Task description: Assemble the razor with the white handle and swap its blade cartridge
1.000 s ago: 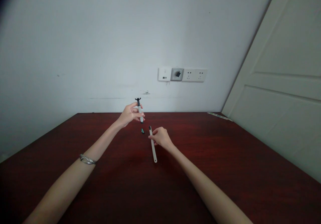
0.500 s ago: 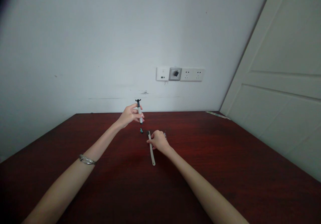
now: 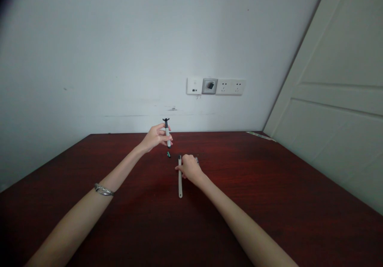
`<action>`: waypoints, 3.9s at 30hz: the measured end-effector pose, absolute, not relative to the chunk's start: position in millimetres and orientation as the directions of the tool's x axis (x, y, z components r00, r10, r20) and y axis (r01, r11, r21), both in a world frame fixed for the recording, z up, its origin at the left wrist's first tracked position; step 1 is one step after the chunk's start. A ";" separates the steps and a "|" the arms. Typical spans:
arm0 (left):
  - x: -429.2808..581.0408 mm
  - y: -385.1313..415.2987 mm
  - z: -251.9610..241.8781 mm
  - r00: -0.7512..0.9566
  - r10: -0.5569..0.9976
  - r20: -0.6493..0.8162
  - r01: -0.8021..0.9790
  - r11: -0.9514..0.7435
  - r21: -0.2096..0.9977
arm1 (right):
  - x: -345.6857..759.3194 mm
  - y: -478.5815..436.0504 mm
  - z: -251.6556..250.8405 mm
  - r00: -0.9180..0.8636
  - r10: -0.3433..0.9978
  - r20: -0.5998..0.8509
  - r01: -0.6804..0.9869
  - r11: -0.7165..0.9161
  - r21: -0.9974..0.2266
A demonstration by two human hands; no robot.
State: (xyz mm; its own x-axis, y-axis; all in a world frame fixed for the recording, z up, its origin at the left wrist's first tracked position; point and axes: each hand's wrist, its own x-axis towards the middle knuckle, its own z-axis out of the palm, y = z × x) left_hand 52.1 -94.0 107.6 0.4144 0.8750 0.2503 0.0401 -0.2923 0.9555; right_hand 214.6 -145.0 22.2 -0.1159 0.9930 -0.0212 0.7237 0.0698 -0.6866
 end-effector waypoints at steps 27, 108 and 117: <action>62.9 -75.7 70.7 0.571 0.787 0.235 0.021 -0.301 0.953 | 304.4 -116.5 62.6 -0.464 0.882 0.082 0.803 0.458 -0.382; 63.5 -73.4 63.9 0.577 0.799 0.169 0.089 -0.267 0.960 | 299.4 -107.0 42.8 -0.542 0.840 0.023 0.825 0.538 -0.173; 63.0 -74.9 65.5 0.573 0.803 0.165 0.101 -0.269 0.958 | 300.6 -107.5 42.7 -0.509 0.861 0.024 0.849 0.506 -0.149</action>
State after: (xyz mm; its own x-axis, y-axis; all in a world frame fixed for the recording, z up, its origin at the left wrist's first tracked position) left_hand 63.0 -74.9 65.5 0.5730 0.8027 0.1654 0.1008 -0.2693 0.9578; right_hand 300.6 -107.5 42.7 -0.5088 0.8606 0.0241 0.8494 0.5063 -0.1487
